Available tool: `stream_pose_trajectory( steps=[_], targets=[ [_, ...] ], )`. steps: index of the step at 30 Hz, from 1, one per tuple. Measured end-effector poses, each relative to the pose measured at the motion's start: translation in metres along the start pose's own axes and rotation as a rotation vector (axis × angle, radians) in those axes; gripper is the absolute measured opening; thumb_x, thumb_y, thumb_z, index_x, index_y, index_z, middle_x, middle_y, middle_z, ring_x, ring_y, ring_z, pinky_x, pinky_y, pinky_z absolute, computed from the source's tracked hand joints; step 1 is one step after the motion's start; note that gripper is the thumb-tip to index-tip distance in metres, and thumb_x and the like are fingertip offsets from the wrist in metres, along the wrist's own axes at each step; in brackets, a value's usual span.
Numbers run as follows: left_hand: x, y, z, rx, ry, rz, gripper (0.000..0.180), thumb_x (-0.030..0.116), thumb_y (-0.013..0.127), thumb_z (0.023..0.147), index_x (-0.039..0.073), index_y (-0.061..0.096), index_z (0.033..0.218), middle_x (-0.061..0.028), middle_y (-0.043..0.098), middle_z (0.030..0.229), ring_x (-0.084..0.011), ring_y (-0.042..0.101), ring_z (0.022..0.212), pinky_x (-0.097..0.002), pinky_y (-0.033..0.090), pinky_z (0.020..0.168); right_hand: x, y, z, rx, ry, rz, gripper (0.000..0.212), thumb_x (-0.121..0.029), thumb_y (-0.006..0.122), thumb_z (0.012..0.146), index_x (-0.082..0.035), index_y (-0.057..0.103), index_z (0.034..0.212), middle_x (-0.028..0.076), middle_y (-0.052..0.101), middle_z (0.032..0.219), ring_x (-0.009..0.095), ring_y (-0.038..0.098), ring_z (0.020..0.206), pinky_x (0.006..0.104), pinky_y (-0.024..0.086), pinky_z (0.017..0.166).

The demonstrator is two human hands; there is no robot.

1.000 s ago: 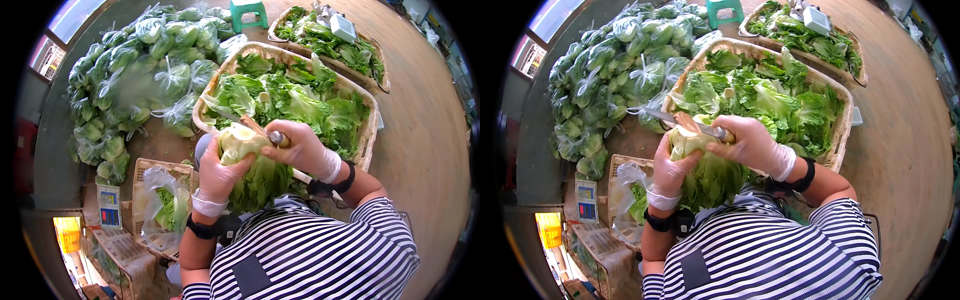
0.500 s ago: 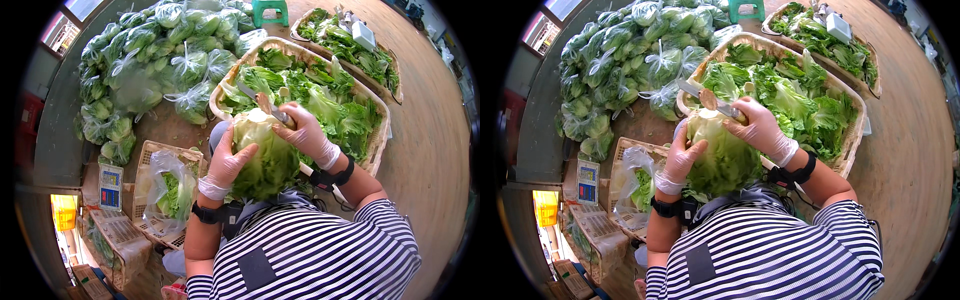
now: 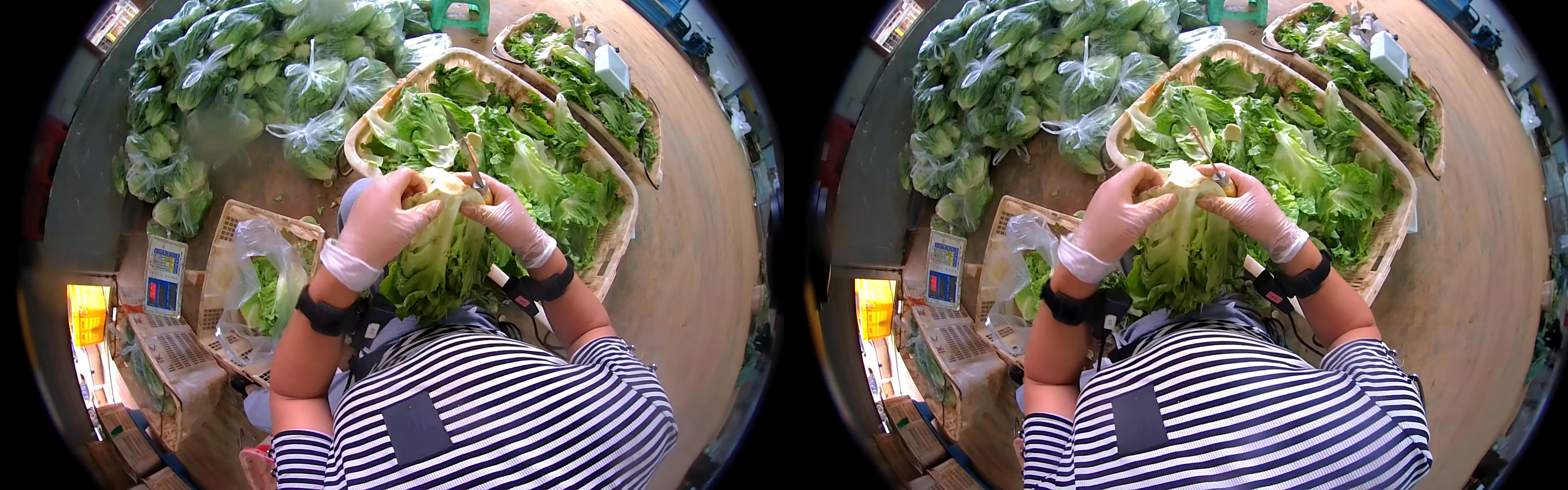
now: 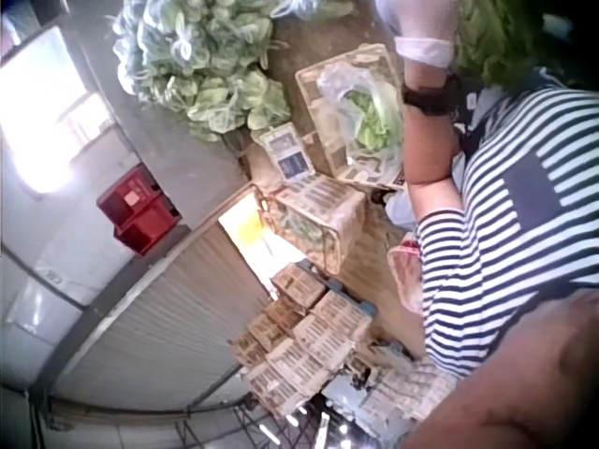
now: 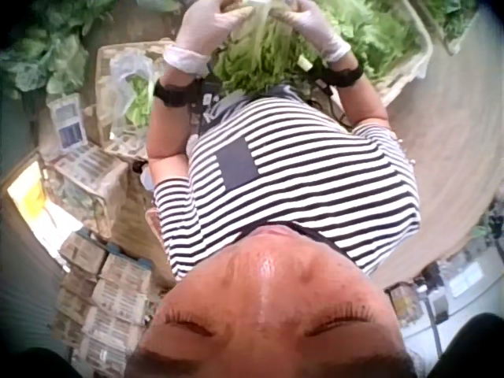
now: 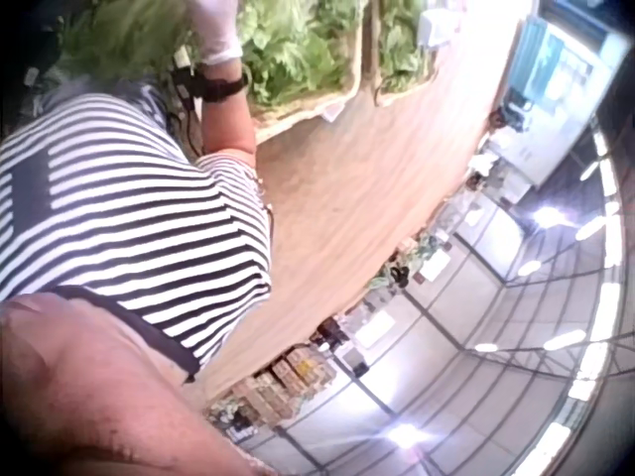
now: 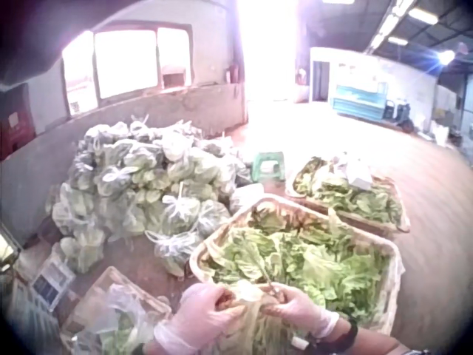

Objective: The person trims the stems of lettuce heads with a knife and places the processed lettuce into plastic bags.

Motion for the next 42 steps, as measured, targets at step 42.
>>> stream_pose_trajectory(
  steps=[42],
  targets=[
    [-0.074,0.044,0.017,-0.258,-0.142,-0.726,0.061,0.033,0.075,0.076,0.006,0.042,0.120,-0.0057,0.052,0.109,-0.0134,0.047,0.101,-0.0283,0.040,0.090,-0.052,-0.001,0.006,0.078,-0.043,-0.655,0.022,-0.020,0.068,0.081,-0.002,0.056,0.084,-0.001,0.050,0.064,0.009,0.043,0.060,0.0251,0.040,0.056]
  ],
)
Point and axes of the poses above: each hand's wrist, its own z-axis towards the middle knuckle, its own y-axis out of the palm, x = y × z, the point moved 6 cm from there along z, towards the middle knuckle
